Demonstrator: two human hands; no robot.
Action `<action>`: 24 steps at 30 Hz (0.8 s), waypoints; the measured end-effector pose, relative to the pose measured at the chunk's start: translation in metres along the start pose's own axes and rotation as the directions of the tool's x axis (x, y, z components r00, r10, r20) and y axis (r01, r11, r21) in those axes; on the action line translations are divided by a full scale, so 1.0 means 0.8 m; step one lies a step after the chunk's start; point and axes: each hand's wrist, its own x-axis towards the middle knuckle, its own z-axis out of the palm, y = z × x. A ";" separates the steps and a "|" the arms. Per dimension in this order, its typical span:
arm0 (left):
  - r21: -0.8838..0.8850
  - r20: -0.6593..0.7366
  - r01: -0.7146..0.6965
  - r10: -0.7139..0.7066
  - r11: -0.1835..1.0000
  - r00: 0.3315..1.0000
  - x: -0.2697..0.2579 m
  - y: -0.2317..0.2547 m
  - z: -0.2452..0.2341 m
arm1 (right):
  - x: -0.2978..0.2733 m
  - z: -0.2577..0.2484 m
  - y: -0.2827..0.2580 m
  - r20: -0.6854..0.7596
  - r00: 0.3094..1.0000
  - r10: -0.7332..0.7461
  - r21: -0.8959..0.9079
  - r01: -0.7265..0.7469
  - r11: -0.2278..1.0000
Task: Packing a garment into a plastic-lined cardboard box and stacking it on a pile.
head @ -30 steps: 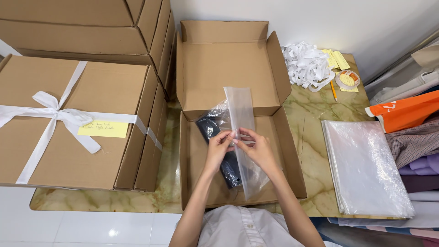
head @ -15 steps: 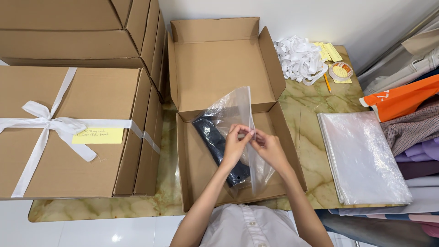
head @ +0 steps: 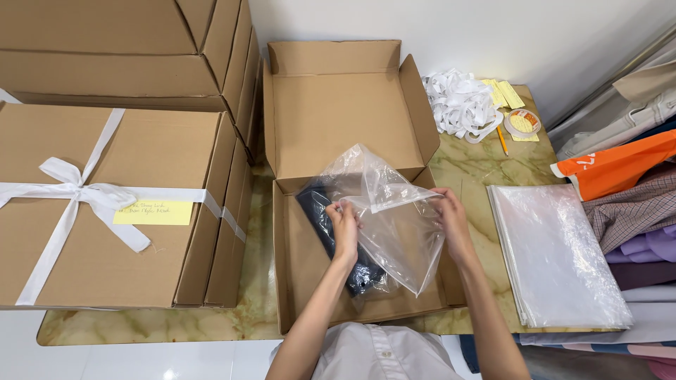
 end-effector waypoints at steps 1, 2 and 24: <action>0.000 -0.002 -0.003 0.003 1.000 1.000 -0.008 0.016 -0.002 | -0.006 0.003 -0.007 0.003 1.000 -0.002 0.001 0.002 1.000; 0.167 0.053 -0.003 -0.006 0.986 0.999 -0.016 0.031 -0.004 | -0.012 0.006 -0.014 0.067 0.996 -0.051 -0.072 0.056 0.996; 0.332 0.285 -0.221 0.125 0.917 0.950 0.014 0.022 -0.022 | -0.080 0.058 -0.059 0.693 0.588 -0.417 -0.622 0.780 0.067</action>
